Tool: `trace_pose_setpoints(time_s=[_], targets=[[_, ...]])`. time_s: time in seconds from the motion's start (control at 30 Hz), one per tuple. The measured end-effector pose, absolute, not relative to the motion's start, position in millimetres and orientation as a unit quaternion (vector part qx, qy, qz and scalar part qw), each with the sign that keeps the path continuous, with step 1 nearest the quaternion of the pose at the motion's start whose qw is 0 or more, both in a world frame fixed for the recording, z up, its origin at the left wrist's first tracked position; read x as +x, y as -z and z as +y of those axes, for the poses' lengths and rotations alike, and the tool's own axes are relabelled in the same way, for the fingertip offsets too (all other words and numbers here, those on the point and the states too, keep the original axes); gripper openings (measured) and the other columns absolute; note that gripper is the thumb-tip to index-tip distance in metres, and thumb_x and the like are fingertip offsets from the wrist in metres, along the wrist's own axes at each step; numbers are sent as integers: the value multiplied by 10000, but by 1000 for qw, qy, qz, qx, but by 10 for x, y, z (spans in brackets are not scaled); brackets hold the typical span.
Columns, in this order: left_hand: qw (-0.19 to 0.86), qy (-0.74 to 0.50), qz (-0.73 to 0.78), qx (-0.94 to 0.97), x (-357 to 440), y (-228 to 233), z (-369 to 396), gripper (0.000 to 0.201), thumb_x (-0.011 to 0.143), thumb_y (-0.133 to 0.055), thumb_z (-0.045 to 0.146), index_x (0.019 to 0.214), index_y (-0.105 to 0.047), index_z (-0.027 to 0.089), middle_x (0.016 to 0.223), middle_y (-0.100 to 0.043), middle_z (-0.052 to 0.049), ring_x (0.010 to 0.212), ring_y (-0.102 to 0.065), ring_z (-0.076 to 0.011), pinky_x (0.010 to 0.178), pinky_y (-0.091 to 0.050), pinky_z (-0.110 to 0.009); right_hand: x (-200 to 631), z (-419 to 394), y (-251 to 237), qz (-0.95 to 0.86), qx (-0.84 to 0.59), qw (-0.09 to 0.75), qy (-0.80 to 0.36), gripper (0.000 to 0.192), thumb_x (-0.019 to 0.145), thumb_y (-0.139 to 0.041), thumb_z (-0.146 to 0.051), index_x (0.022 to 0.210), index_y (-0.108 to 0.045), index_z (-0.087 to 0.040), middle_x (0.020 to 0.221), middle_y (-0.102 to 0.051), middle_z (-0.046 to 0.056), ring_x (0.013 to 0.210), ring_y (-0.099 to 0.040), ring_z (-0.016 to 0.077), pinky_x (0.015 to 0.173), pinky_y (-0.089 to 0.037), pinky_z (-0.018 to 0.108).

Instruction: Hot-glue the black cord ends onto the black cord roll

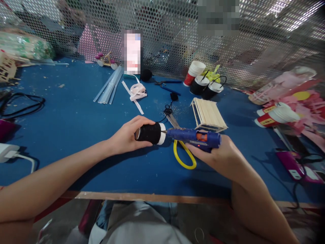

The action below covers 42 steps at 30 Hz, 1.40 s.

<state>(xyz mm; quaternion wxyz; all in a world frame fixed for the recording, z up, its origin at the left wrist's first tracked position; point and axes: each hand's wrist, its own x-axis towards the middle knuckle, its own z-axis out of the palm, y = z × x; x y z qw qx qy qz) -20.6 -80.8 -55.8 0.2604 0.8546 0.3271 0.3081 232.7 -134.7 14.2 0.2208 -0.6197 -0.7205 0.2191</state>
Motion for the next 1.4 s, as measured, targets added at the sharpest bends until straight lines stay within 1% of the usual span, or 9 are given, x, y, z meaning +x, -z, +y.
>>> trace_pose_setpoints(time_s=[0.3, 0.5, 0.57, 0.67, 0.73, 1.03, 1.23, 1.3, 1.4], targets=[[240, -315, 305, 866, -205, 552, -811, 504, 737, -685, 278, 1181, -466, 185, 1171, -518, -113, 1116, -495, -228, 945, -440, -382, 2320, -1366, -180, -721, -620, 212, -226, 186, 663, -558, -344, 556, -579, -193, 446, -422, -20, 403, -337, 92, 404, -387, 255], [214, -315, 269, 885, -214, 585, -808, 479, 775, -647, 266, 1204, -448, 193, 1213, -487, -129, 1145, -477, -232, 959, -433, -392, 2350, -1345, -131, -711, -617, 237, -241, 177, 691, -552, -347, 592, -564, -200, 500, -522, -5, 448, -455, 123, 441, -438, 276], [211, -313, 267, 887, -216, 589, -810, 471, 781, -639, 255, 1207, -446, 199, 1221, -482, -128, 1148, -476, -234, 956, -437, -391, 2344, -1345, -144, -712, -617, 237, -237, 167, 688, -551, -340, 590, -570, -206, 461, -483, -15, 433, -450, 124, 436, -440, 278], [208, -312, 272, 886, -220, 589, -810, 474, 775, -642, 245, 1205, -446, 212, 1228, -479, -121, 1157, -471, -241, 955, -440, -401, 2326, -1352, -185, -719, -616, 233, -223, 141, 666, -570, -313, 568, -588, -213, 367, -347, -47, 371, -374, 108, 384, -399, 259], [206, -311, 271, 888, -222, 589, -810, 481, 774, -643, 239, 1210, -441, 214, 1235, -475, -121, 1165, -465, -245, 960, -437, -408, 2322, -1355, -201, -721, -614, 234, -219, 137, 659, -578, -301, 554, -591, -214, 355, -328, -49, 363, -349, 100, 372, -378, 249], [183, -289, 246, 907, -214, 596, -823, 408, 817, -588, 210, 1199, -446, 193, 1268, -447, -145, 1197, -441, -247, 981, -425, -413, 2415, -1322, -78, -704, -634, 220, -230, 241, 697, -578, -404, 580, -558, -195, 497, -522, -7, 470, -472, 135, 432, -405, 276], [154, -285, 236, 916, -203, 593, -819, 350, 840, -547, 192, 1177, -452, 197, 1252, -461, -146, 1176, -455, -252, 958, -438, -440, 2407, -1352, -128, -714, -627, 226, -215, 194, 684, -586, -346, 562, -582, -195, 441, -482, -12, 413, -419, 113, 383, -375, 254], [154, -286, 234, 916, -201, 592, -820, 356, 839, -550, 197, 1180, -449, 198, 1252, -460, -147, 1173, -456, -254, 955, -440, -441, 2411, -1348, -129, -721, -620, 232, -205, 180, 688, -587, -327, 565, -592, -195, 446, -495, -7, 419, -428, 114, 392, -387, 252], [158, -283, 226, 919, -197, 587, -830, 352, 844, -548, 207, 1182, -451, 192, 1258, -451, -151, 1180, -448, -250, 962, -438, -426, 2437, -1326, -73, -720, -623, 227, -206, 218, 713, -585, -373, 597, -601, -189, 470, -514, -5, 460, -473, 134, 420, -408, 263]])
